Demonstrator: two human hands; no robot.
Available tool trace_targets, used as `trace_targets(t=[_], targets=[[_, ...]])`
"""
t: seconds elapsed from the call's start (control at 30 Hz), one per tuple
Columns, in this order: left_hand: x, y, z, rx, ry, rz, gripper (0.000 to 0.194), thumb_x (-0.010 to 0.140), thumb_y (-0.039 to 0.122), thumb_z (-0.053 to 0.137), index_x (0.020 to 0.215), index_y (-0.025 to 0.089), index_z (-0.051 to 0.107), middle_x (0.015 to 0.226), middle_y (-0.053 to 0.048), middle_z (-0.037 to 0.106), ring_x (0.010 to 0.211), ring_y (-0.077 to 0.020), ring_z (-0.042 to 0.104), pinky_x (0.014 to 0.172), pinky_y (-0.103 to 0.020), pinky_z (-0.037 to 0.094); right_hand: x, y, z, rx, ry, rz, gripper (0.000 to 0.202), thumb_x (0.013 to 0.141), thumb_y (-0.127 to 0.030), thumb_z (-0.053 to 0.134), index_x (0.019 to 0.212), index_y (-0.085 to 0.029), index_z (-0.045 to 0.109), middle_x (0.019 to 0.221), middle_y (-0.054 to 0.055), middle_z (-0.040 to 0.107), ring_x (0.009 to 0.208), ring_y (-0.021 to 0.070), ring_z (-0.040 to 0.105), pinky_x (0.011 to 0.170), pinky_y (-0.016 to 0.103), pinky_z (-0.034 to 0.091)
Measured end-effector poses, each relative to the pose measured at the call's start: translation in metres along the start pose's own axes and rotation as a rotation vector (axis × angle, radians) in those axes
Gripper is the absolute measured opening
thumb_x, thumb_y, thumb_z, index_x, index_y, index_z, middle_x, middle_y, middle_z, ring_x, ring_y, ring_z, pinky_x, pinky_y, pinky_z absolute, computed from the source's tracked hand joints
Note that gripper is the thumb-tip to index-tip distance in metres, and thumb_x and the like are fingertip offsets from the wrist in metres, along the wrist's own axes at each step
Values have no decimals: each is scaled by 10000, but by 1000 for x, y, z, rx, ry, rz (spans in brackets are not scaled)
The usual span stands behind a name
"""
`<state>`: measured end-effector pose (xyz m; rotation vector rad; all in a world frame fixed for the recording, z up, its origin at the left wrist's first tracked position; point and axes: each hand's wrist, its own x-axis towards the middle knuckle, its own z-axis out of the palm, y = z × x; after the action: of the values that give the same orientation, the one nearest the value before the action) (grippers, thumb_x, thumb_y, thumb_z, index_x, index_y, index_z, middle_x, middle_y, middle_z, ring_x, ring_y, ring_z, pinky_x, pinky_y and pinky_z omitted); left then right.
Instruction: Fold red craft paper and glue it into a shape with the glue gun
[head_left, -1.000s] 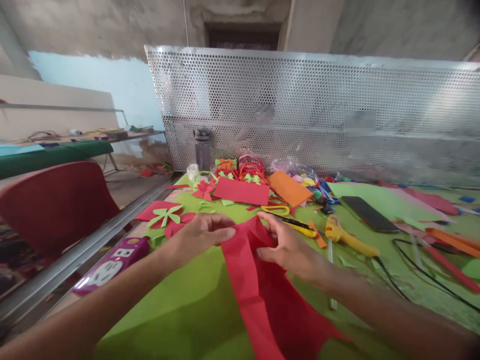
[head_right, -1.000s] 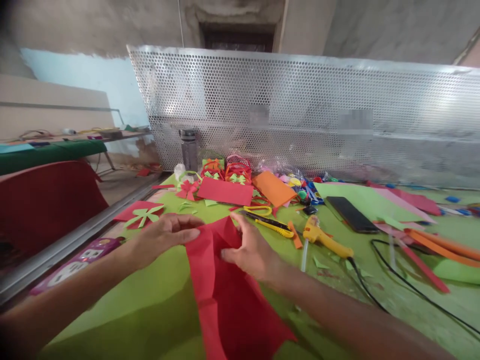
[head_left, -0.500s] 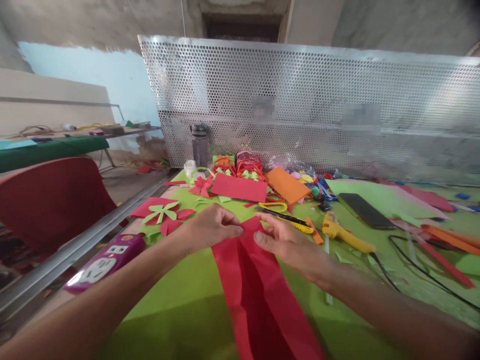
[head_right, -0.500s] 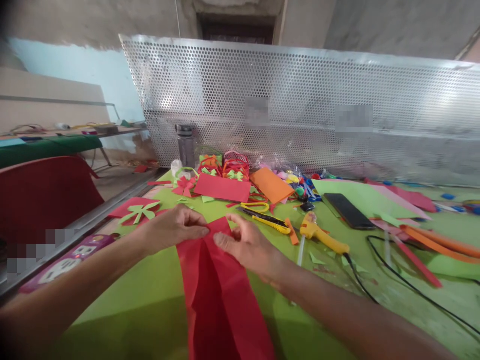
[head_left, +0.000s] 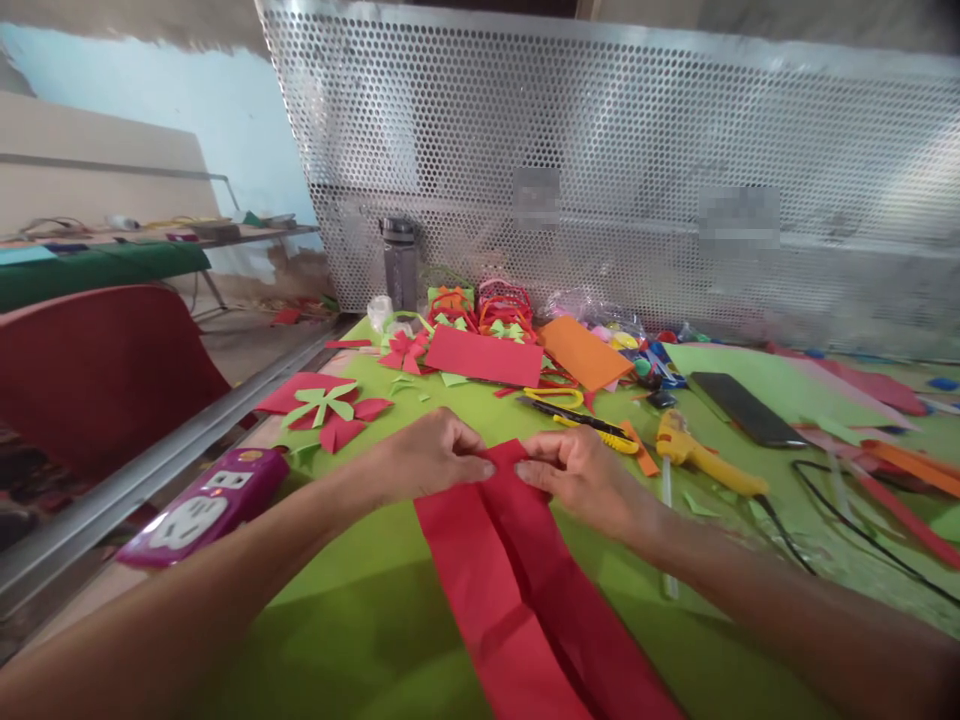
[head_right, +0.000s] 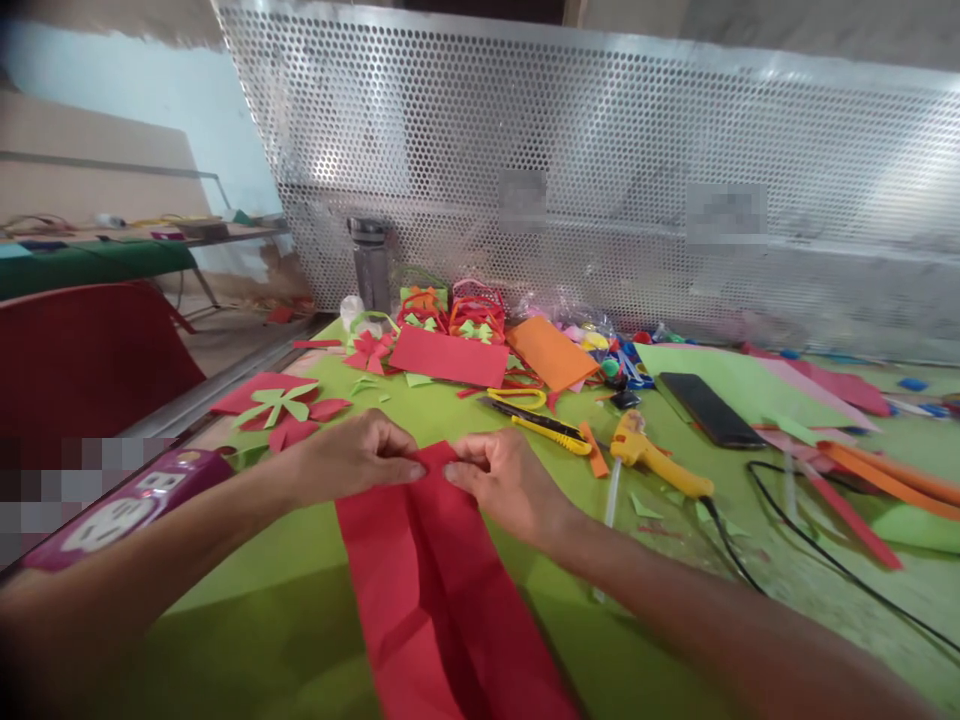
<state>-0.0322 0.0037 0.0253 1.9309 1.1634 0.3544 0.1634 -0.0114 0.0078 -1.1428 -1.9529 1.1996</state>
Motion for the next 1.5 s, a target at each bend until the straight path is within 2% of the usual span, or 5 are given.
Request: trace_targets(t=[0.2,0.47,0.93,1.2,1.5], targets=[[-2,-3,0,106,58,12,350,728,288,523,493,187,284,480,74,172,449,-67,179,419,-250,127,4,7,-3,-105,-79,13,350,786,-394,504,537,-186,374,502,-65,288,483,70,244,445,236,173],[-3,-6,-5,91,69,59,394,761,287,505,507,191,220,485,76,152,444,-61,159,414,-248,125,6,13,-5,33,-161,31,462,791,-561,478,546,-182,381,521,-65,300,488,70,250,460,241,185],[-8,0,6,167,71,63,360,786,291,468,505,180,272,480,69,185,438,-59,195,401,-230,143,15,5,8,-81,-66,-74,340,798,-346,495,539,-188,341,527,-71,230,500,69,207,446,239,152],[-2,-9,-5,186,117,22,364,778,290,486,508,181,267,475,71,192,435,-62,205,406,-229,165,19,8,2,-150,-181,65,338,725,-251,534,492,-193,296,475,-83,219,470,61,205,439,244,142],[2,-18,-18,167,147,7,382,772,336,495,509,189,259,485,69,193,435,-64,203,412,-229,169,20,22,-8,-8,-347,94,439,764,-421,576,508,-186,307,499,-87,208,479,58,163,448,250,118]])
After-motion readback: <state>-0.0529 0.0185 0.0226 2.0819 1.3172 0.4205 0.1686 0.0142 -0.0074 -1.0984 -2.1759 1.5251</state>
